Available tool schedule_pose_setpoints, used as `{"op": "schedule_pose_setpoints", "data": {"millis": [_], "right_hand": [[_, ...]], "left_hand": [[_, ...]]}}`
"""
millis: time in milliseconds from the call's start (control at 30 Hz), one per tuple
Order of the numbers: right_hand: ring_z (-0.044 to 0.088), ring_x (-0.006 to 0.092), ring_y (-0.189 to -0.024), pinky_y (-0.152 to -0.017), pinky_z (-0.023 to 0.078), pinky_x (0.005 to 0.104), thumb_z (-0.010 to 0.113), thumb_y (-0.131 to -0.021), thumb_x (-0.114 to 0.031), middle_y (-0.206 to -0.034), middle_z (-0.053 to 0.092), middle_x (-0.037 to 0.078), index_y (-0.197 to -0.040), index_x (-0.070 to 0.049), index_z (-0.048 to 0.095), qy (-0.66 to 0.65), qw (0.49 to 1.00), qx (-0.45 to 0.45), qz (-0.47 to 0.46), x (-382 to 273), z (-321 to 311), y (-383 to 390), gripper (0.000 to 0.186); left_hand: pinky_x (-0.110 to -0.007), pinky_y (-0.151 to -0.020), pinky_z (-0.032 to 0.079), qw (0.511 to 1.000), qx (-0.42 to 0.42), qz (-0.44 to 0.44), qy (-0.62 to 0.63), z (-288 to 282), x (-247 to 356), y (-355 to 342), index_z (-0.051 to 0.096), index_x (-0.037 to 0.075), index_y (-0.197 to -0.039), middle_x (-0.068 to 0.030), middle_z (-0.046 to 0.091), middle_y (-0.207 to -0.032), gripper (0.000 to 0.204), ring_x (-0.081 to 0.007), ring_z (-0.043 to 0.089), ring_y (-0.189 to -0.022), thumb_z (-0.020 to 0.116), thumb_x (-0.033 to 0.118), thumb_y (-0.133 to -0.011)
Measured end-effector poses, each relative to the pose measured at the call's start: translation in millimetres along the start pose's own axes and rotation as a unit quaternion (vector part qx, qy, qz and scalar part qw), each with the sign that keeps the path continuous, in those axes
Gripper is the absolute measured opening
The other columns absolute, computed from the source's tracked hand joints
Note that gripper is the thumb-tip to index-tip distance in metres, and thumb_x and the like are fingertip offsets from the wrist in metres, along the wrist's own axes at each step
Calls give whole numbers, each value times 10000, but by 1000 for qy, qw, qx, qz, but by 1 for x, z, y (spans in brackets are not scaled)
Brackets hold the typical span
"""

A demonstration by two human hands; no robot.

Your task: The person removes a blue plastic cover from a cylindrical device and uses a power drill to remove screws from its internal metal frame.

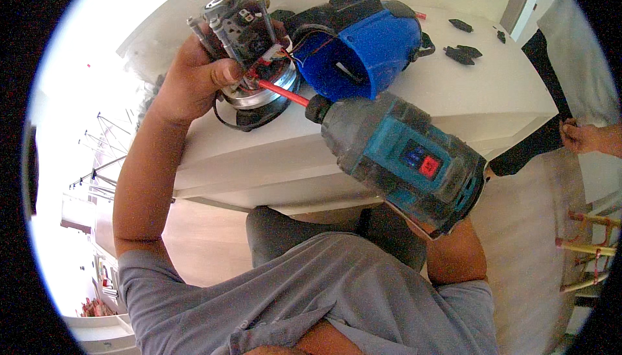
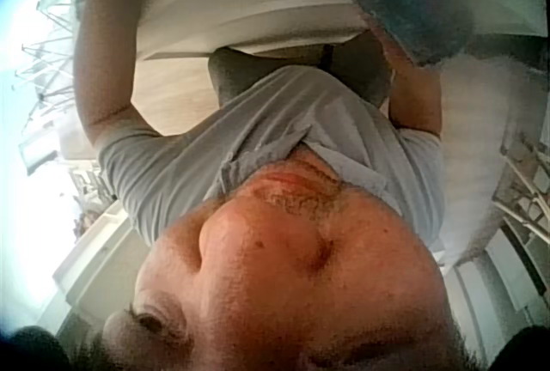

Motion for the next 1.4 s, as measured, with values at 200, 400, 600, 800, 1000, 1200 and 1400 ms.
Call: {"op": "schedule_pose_setpoints", "data": {"millis": [200,400,600,800,1000,1200,1400], "right_hand": [[522,319,-1400,-1110,521,497,771,-912,-104,-1567,436,209,-1559,-153,373,302,945,-126,-10,0,7,-2,761],[549,320,-1354,-1031,550,479,770,-919,-202,-1526,474,203,-1552,-167,391,261,951,-156,-51,-14,20,-3,738],[613,293,-1268,-917,594,418,816,-879,-277,-1452,558,180,-1515,-159,459,581,793,-118,-140,-41,30,-7,739],[705,254,-1092,-790,624,369,896,-803,-311,-1330,657,160,-1460,-93,520,391,913,-36,-108,-64,7,-14,788],[728,234,-900,-731,617,330,885,-798,-231,-1105,728,164,-1329,-8,601,251,958,103,-87,-122,-60,-23,642],[725,221,-860,-751,606,332,838,-830,-141,-1030,752,149,-1233,16,652,259,947,166,-90,-159,-104,-44,470],[735,238,-941,-832,579,362,863,-833,-217,-1051,768,110,-1159,-41,715,532,828,113,-137,-159,-132,-83,399]], "left_hand": [[-348,-997,529,1000,-11,-15,17,-1,-3,1,617,-11,-1337,-121,727,-1212,671,-212,682,-1116,861,362,-835],[-349,-1011,523,1000,-12,-10,11,-1,-3,2,611,-8,-1347,-117,725,-1230,663,-211,678,-1127,854,354,-848],[-354,-1025,515,1000,-14,-14,14,0,-1,2,601,-3,-1364,-120,721,-1244,658,-213,670,-1150,845,344,-861],[-360,-1044,505,999,-18,-29,20,-4,-10,1,569,-9,-1399,-129,698,-1291,717,-220,653,-1193,855,354,-851],[-361,-1056,492,997,3,-63,36,-5,-7,7,553,-14,-1403,-129,684,-1311,743,-221,640,-1210,875,336,-832],[-375,-1062,486,996,51,-78,-6,-3,-1,7,568,-24,-1381,-132,689,-1287,908,-236,643,-1202,901,528,-741],[-403,-1097,475,992,67,-82,-69,-12,-1,8,512,-27,-1442,-157,657,-1346,941,-275,623,-1256,878,528,-777]]}}
Point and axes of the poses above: each hand's wrist, its own y-axis away from the middle knuckle, its own z-axis out of the palm, x = y × z, the point moved 8 cm from there along -y, towards the middle knuckle
